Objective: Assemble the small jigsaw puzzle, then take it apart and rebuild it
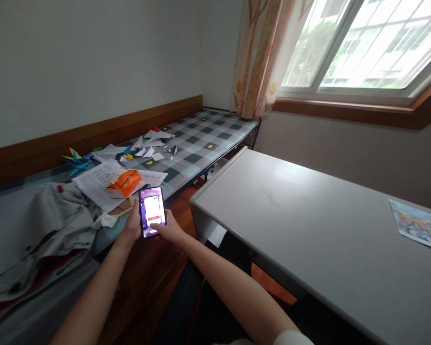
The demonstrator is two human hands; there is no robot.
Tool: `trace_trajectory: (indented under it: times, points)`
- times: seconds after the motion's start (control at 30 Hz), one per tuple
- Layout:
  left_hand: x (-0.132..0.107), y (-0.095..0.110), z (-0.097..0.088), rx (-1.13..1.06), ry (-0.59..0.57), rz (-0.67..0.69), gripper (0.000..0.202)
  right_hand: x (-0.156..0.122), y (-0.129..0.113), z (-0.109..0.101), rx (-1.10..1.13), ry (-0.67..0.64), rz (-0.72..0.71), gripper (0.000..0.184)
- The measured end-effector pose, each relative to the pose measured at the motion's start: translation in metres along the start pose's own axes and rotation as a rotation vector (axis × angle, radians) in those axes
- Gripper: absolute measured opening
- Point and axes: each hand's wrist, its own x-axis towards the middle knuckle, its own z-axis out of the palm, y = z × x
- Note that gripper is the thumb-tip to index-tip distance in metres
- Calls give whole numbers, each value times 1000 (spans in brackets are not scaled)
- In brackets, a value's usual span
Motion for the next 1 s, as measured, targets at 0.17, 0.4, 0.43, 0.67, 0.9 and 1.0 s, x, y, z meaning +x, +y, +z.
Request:
trace_trajectory:
  times: [0.17, 0.4, 0.43, 0.67, 0.9, 1.0]
  points:
    - [-2, 0, 2, 39, -28, -19, 63, -1, -1, -4, -26, -4, -2, 50]
    - [-2, 0, 1, 8, -54, -41, 63, 1, 1, -6, -119, 20, -1, 44]
    - [-3, 1, 2, 5, -56, -37, 62, 1, 1, -6, -117, 14, -1, 45]
    - [5, 4, 3, 70, 174, 62, 30, -6, -1, -7, -226, -14, 0, 51]
    - [8, 4, 4, 27, 132, 115, 37, -8, -2, -7, -223, -2, 26, 56]
    - [5, 2, 5, 50, 69, 128, 44, -6, 0, -8, -195, 1, 19, 56]
